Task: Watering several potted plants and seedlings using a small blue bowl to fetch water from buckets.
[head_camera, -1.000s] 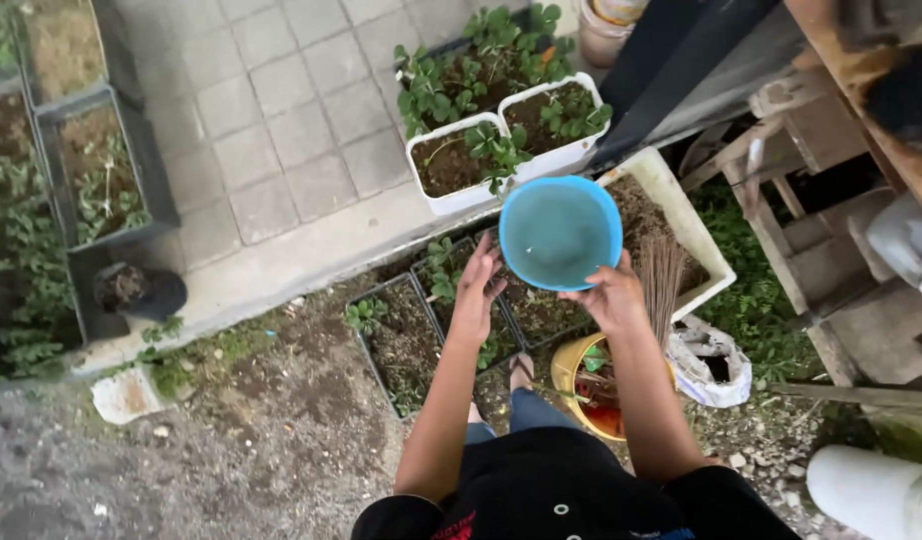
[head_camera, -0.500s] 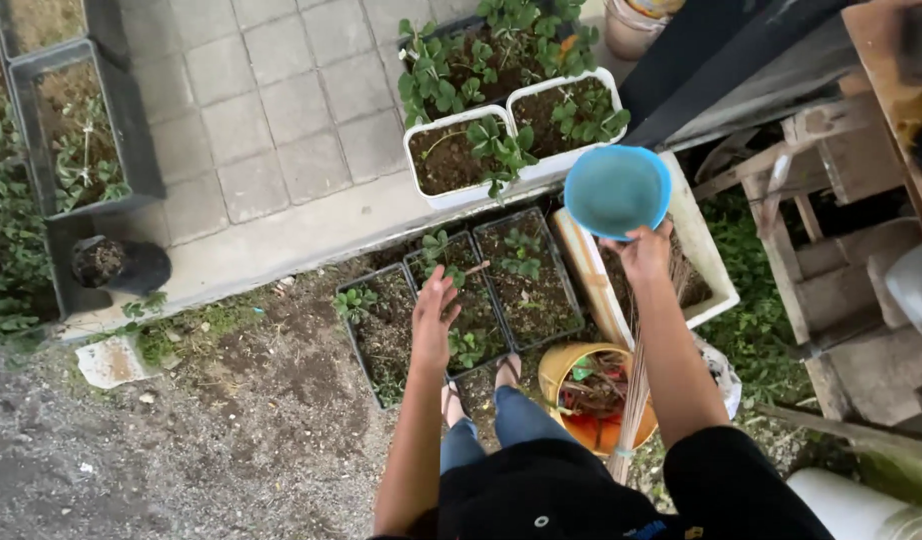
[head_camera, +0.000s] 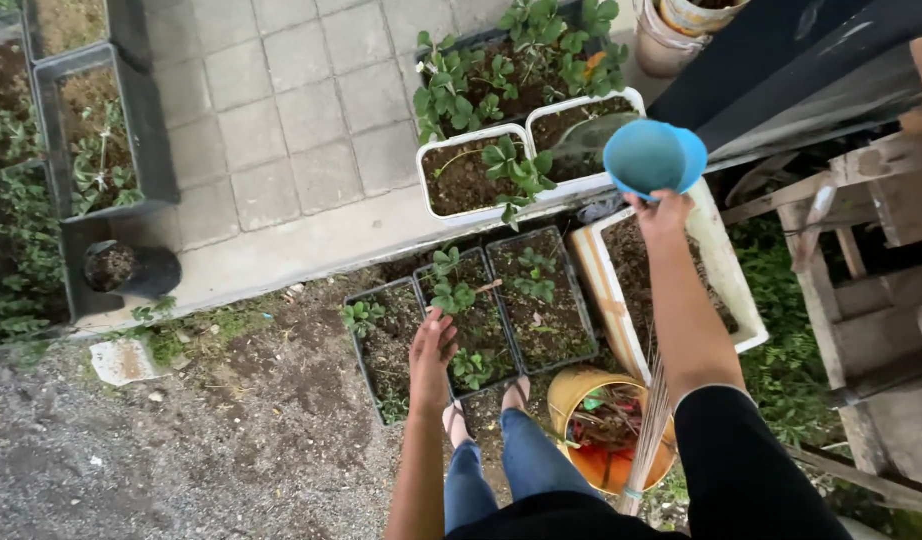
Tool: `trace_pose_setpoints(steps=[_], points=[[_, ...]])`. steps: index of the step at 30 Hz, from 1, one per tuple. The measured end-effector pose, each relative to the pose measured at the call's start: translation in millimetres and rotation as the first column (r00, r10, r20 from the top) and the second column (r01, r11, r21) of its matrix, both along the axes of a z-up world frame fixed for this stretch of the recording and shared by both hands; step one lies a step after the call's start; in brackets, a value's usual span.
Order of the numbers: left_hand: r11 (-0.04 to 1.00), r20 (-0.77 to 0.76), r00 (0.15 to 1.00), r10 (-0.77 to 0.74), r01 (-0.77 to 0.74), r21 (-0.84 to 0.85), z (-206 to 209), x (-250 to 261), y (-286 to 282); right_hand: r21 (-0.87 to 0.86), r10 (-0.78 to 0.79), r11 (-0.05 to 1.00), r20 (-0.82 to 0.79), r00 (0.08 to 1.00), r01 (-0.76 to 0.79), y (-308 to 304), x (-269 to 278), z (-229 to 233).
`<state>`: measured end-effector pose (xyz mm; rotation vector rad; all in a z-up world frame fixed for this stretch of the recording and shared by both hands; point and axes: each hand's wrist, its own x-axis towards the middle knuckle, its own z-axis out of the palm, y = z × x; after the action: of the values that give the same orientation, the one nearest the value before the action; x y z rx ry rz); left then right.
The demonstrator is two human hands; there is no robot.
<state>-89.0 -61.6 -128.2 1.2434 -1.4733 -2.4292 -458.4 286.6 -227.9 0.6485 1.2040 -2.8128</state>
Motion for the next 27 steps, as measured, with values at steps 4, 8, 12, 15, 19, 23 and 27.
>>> trace_pose_setpoints(steps=[4,8,12,15,19,23,27], points=[[0.996,-0.068,0.997,0.04,-0.035,0.078,-14,-6,5,0.01,-0.108,0.994,0.017,0.994,0.108,29,-39,-31],[0.997,-0.076,0.996,0.039,-0.034,0.071,-16,-7,6,0.174,-0.34,0.934,0.164,0.926,0.312,41,-43,-1],[0.999,-0.064,0.998,-0.003,0.005,0.04,-16,-3,3,0.246,-0.313,0.93,0.146,0.939,0.272,63,-42,-1],[0.998,-0.066,0.998,0.008,-0.004,0.059,-22,2,3,0.33,-0.274,0.919,0.15,0.95,0.214,74,-36,-9],[0.997,-0.085,0.995,0.049,-0.043,0.063,-29,4,6,0.343,-0.116,0.936,0.095,0.989,0.077,68,-32,-24],[0.996,-0.092,0.992,0.081,-0.078,0.032,-17,7,5,0.415,0.036,0.902,0.194,0.98,-0.115,23,-19,-6],[0.995,-0.195,0.976,0.099,-0.094,0.032,-8,21,-3,0.415,0.069,0.9,0.16,0.985,-0.13,-23,-28,-34]])
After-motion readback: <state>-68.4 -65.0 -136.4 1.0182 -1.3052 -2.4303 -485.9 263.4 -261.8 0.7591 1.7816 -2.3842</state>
